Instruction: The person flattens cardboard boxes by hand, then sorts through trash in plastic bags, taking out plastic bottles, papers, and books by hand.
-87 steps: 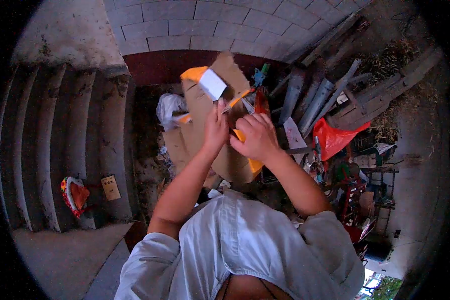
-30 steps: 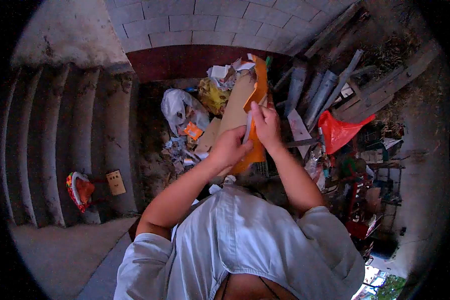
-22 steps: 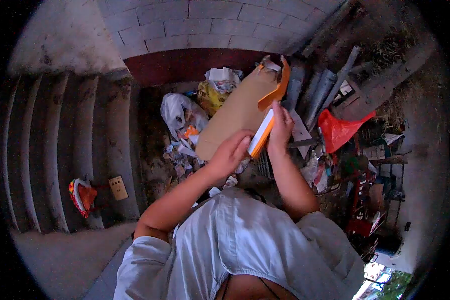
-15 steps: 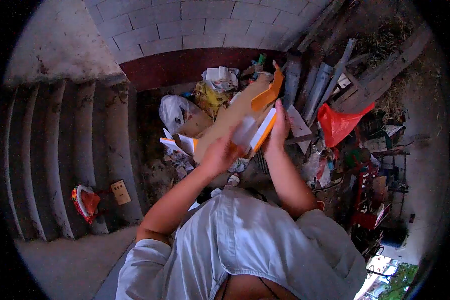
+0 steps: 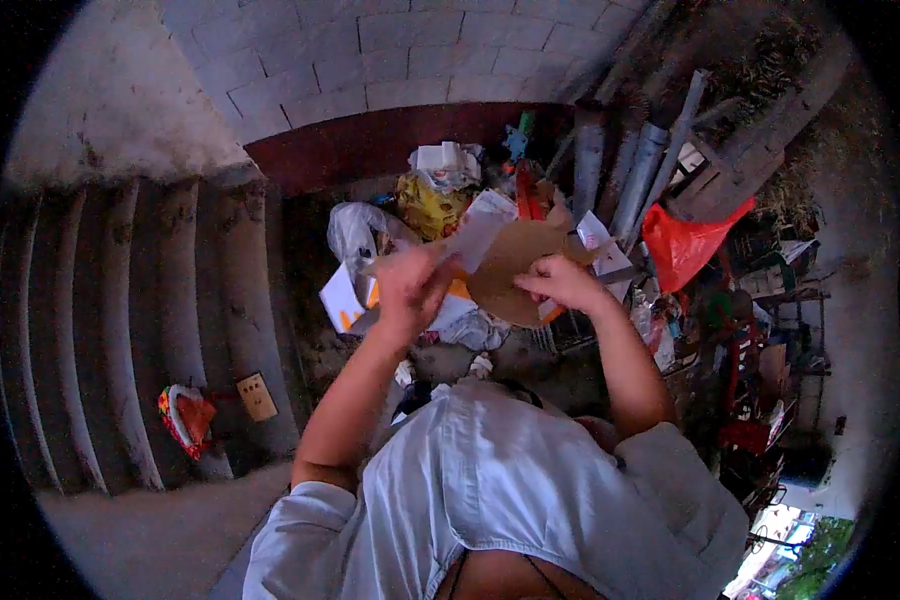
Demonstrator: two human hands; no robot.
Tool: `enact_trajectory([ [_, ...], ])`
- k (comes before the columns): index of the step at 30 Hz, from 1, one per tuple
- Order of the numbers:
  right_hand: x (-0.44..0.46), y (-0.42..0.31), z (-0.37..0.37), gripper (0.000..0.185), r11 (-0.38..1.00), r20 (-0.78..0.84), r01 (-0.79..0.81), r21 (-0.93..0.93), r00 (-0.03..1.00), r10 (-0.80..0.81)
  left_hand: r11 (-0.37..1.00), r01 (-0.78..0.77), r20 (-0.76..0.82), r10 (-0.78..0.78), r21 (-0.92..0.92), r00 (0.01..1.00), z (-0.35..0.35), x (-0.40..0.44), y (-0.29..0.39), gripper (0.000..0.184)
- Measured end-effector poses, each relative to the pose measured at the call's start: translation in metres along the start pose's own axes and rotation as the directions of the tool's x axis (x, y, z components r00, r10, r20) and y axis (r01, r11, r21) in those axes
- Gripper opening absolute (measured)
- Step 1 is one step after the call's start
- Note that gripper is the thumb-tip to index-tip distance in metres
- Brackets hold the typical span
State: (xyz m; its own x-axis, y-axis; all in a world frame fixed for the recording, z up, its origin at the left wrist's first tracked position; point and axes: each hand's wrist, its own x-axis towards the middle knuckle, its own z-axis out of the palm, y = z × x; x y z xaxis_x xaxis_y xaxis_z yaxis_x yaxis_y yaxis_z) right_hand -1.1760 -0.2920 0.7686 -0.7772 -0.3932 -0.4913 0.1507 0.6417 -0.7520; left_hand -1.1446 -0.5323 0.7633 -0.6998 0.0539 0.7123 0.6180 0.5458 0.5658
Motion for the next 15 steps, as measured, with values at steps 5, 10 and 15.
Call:
enact_trajectory([
  [5,0.005,0.038,-0.005,0.029,0.917,-0.337,0.239,0.319,0.933,-0.125,0.996,-0.070,-0.022,0.072,0.055,0.997,-0.011,0.014,0.017,0.016],
  [10,-0.002,0.054,0.001,0.020,0.462,-0.556,0.526,0.714,0.827,-0.081,0.997,0.044,-0.151,-0.054,-0.068,0.987,-0.037,0.027,-0.003,0.013],
  [15,0.024,0.080,0.010,0.031,0.646,-0.648,0.458,0.610,0.758,0.074,0.841,0.332,-0.275,-0.471,-0.427,0.838,-0.083,0.053,-0.005,0.012],
])
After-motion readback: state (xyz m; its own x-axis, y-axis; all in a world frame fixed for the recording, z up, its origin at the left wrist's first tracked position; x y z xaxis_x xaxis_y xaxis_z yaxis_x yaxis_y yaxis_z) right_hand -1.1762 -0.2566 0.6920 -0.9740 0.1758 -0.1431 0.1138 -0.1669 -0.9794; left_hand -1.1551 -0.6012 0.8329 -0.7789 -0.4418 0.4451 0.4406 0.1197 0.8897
